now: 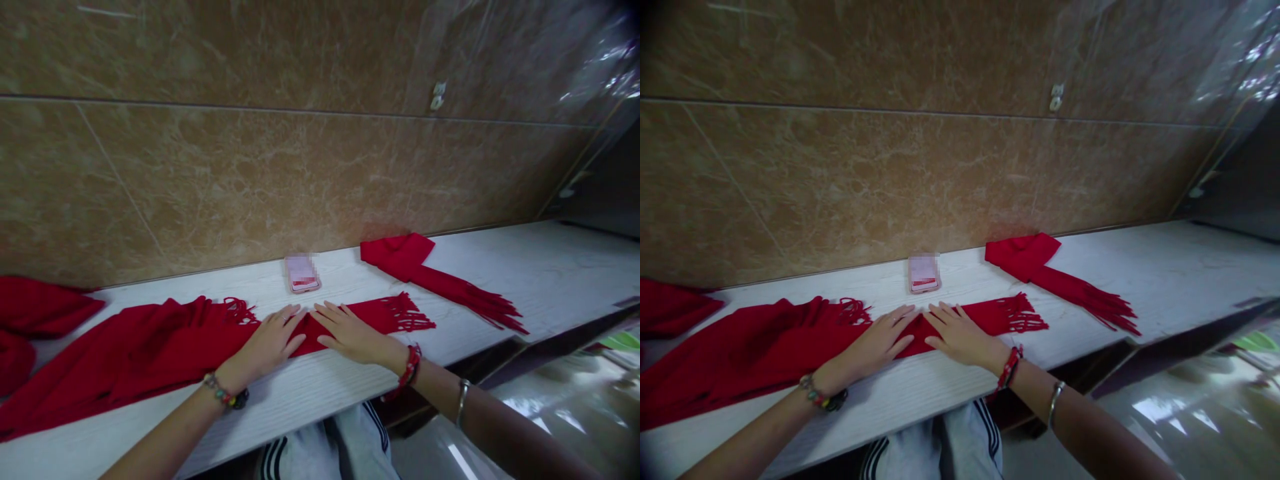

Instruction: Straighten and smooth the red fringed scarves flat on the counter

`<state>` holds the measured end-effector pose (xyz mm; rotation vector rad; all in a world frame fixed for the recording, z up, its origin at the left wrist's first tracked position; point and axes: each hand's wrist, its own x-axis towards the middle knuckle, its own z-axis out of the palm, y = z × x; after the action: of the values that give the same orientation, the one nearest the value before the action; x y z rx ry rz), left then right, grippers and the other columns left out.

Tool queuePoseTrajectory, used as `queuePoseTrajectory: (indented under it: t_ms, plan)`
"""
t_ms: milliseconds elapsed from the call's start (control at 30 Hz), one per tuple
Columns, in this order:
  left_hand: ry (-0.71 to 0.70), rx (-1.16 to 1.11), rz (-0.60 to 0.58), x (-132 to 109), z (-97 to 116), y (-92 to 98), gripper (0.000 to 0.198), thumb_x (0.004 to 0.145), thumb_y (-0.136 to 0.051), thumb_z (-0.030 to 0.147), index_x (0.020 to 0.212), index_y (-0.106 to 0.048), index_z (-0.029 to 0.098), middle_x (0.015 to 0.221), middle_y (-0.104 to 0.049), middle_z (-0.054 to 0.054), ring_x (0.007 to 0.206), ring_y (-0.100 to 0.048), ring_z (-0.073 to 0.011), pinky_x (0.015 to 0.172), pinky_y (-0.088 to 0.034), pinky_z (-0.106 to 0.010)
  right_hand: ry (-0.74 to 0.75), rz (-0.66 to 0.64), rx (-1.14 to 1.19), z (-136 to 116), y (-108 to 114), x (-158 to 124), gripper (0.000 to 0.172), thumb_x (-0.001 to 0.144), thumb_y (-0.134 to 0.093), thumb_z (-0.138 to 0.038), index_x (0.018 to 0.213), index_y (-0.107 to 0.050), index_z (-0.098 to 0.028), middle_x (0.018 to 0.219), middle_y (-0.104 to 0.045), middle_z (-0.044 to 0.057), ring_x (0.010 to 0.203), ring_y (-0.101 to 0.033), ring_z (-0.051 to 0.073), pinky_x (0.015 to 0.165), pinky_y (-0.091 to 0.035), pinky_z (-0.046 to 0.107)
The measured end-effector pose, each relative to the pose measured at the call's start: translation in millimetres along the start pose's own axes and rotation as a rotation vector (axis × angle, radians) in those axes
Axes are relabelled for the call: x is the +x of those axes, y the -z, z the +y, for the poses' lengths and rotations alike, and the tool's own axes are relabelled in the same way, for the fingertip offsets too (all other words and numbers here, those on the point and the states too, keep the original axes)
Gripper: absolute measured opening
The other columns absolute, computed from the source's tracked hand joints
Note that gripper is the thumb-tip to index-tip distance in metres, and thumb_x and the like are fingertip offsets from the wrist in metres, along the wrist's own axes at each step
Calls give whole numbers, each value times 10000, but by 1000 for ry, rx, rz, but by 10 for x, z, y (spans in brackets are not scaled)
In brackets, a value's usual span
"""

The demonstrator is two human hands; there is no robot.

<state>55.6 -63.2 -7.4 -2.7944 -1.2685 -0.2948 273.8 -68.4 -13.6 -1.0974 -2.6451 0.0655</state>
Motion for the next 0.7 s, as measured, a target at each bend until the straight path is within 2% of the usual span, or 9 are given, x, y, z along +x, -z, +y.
queuePoseTrajectory:
  t_ms: [133,433,600,700]
  plan:
    - [23,-19,-71,-48,13,-133,473,896,-291,402,1307,-347,174,1373,-340,-103,1254,-295,-227,1010,-273,-413,-19,-13,-19,16,-129,-32,494,905,-283,-418,1345,-294,-193,1382,-312,100,1268,-251,260,1012,-218,494]
    - [41,-32,-86,-56,-52,-155,473,903,-254,431,1331,-298,236,1409,-278,-48,1286,-229,-210,1032,-211,-413,-50,-17,-61,141,-123,-98,477,906,-282,-391,1338,-311,-189,1380,-315,91,1260,-267,269,999,-230,506]
    - [25,-79,-129,-17,-116,-154,495,898,-220,482,1333,-292,257,1420,-249,-54,1296,-200,-219,1032,-203,-422,-56,-47,-70,311,-102,-64,464,909,-265,-381,1339,-300,-211,1386,-309,82,1266,-257,259,984,-237,525]
    - [7,-89,-111,7,-164,-138,479,901,-236,466,1312,-341,243,1405,-284,-74,1285,-231,-219,1029,-216,-415,-90,-54,-41,392,-93,-32,457,905,-283,-381,1329,-319,-217,1375,-331,78,1259,-273,250,984,-234,521]
